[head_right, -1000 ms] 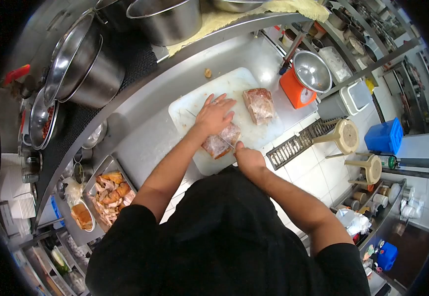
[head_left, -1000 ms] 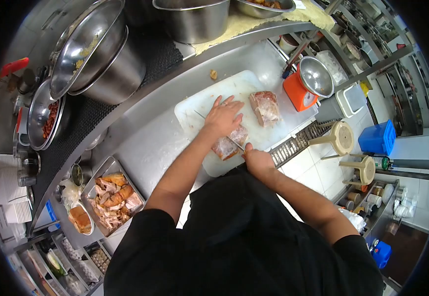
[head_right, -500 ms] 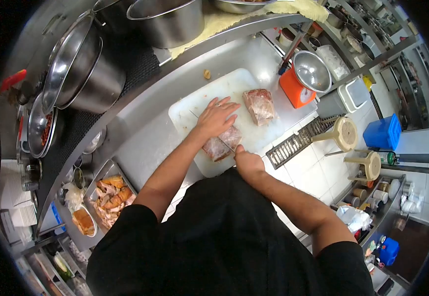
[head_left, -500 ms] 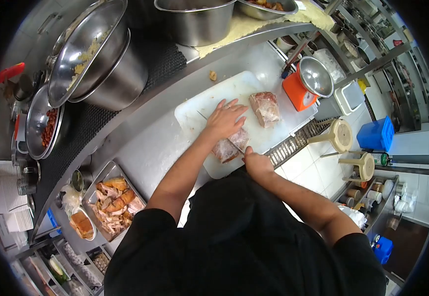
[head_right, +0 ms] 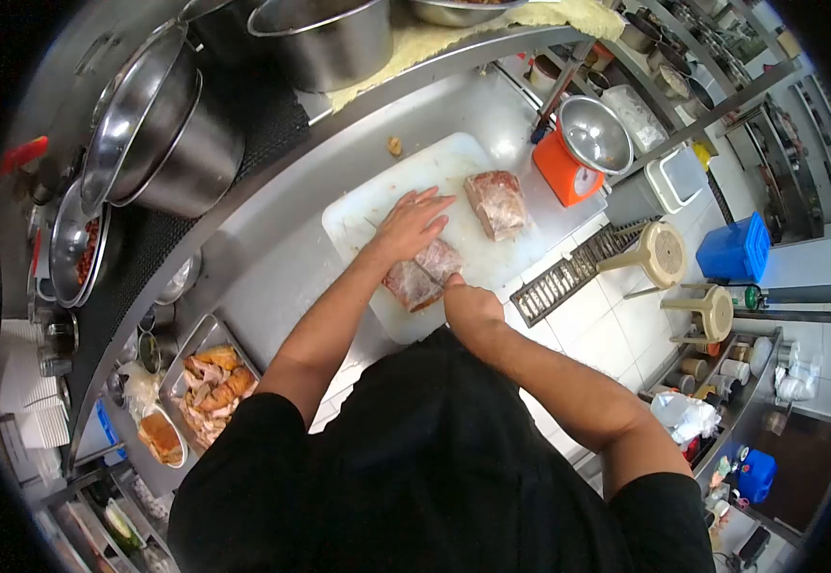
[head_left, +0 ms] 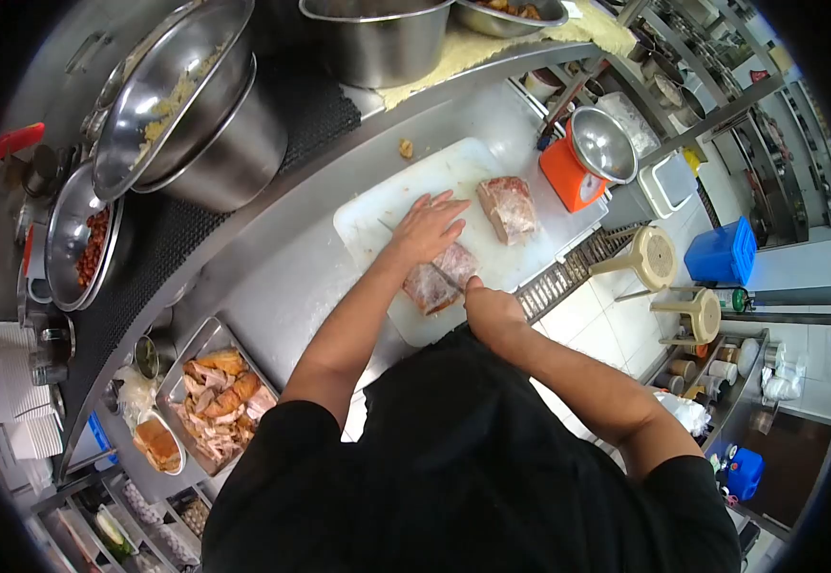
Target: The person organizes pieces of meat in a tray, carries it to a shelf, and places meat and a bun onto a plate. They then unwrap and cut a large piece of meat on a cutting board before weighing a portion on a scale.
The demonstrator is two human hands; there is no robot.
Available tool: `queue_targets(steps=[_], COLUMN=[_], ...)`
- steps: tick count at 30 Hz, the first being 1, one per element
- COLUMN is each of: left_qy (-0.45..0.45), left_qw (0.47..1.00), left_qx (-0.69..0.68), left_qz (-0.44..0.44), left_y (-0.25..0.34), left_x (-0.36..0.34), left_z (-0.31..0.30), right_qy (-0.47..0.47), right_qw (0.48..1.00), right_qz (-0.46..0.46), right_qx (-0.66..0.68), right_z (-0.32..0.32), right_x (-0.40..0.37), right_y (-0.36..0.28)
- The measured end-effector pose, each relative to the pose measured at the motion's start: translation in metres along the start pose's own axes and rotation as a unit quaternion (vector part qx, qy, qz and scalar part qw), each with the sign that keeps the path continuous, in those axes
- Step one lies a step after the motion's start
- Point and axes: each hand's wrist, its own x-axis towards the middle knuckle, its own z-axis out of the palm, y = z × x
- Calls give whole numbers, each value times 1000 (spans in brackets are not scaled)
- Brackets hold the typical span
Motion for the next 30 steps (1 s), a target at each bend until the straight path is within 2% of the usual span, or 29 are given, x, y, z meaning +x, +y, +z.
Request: queue_targets(steps=[5, 8, 17, 20, 23, 27, 28, 30], left_qy=[10, 30, 1, 172, 271, 208, 179, 147], left_qw=[986, 984, 990, 978, 962, 959, 966, 961], left_qx=[165, 175, 142, 80, 24, 31, 61, 58], left_qz=[21, 15, -14, 89, 14, -191, -177, -228], left_y=[30, 34, 42, 44, 71, 86, 79, 81], left_x=[-1, -2, -3, -13, -57, -121, -130, -134], left_z=[-8, -6, -16, -18, -26, 8, 18, 16], right_qy=[35, 78, 80, 72, 74, 72, 73, 74], right_qw=[999, 994, 995, 995, 996, 994, 994, 993], right_qz=[-8, -44, -10, -11, -15, -17, -15, -17], right_qx=[40, 62, 53, 61, 56, 84, 86, 86], right_z=[47, 65, 63, 61, 55, 47, 43, 36], right_x=[9, 19, 16, 13, 12, 4, 0, -5], right_y=[23, 34, 27, 25, 24, 16, 13, 8])
